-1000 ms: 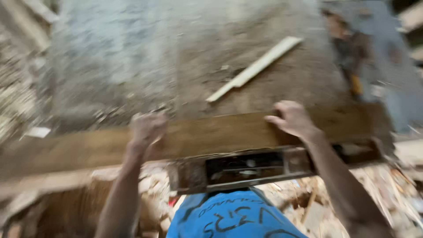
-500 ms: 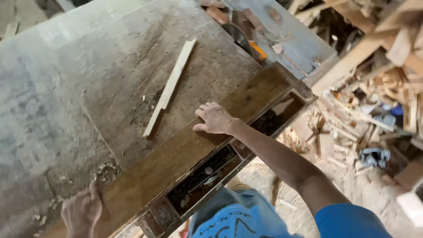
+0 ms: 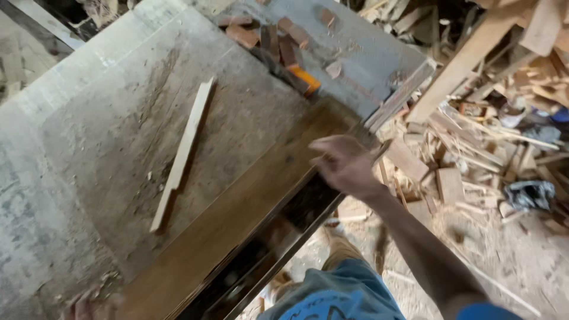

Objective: The person uses a table saw to cut long wooden planks into smaller pieces. They guide the wood through the saw blade with both hands, then move the cut pieces to a nearby pile of lumber.

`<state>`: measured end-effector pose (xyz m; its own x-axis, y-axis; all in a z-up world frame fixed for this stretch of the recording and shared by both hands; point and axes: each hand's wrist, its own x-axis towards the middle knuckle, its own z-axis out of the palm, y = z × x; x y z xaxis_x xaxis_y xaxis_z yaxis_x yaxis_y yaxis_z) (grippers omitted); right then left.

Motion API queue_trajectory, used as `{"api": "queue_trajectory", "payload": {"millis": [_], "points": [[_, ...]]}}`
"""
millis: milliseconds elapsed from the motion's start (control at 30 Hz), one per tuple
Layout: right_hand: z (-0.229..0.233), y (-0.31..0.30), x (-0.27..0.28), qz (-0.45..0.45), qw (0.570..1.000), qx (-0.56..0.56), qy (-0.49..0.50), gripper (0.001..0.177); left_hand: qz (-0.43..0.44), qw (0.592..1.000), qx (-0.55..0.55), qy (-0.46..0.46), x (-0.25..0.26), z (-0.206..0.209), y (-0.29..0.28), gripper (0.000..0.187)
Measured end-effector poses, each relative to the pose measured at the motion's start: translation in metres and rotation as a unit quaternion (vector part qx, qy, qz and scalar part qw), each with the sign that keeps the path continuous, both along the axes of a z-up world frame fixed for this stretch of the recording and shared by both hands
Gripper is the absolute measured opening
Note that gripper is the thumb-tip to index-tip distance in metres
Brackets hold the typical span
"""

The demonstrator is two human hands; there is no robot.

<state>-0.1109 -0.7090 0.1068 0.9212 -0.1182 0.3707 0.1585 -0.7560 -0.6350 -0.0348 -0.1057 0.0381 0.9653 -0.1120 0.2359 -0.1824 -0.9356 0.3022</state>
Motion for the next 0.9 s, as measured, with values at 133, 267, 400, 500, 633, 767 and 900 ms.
{"api": "queue_trajectory", "payload": {"millis": [133,267,400,500,633,767,900], "points": [[-0.055,-0.119,-0.026,-0.211,0.967,0.086,-0.109,0.024,-0.154,0.983,0.063,0.079,-0.014,0.094,-0.196,0.104],[-0.083,-0.154,-0.024,-0.207,0.943,0.259,-0.037,0.049,-0.247,0.952,0.134,0.123,-0.010,0.070,-0.310,0.138],[-0.092,-0.158,-0.026,-0.110,0.926,0.358,0.058,0.059,-0.249,0.922,0.156,0.253,0.010,0.052,-0.359,0.146],[-0.101,-0.157,-0.024,-0.012,0.928,0.370,-0.031,0.068,-0.222,0.914,0.126,0.314,0.020,0.052,-0.380,0.145],[-0.079,-0.152,-0.009,0.024,0.919,0.386,-0.076,0.066,-0.214,0.932,0.093,0.278,0.027,0.046,-0.383,0.141],[-0.100,-0.151,-0.005,0.042,0.877,0.476,-0.049,0.068,-0.237,0.944,0.103,0.204,0.037,0.035,-0.374,0.143],[-0.120,-0.148,-0.003,0.019,0.886,0.454,-0.089,0.071,-0.224,0.939,0.105,0.239,0.030,0.039,-0.375,0.141]]}}
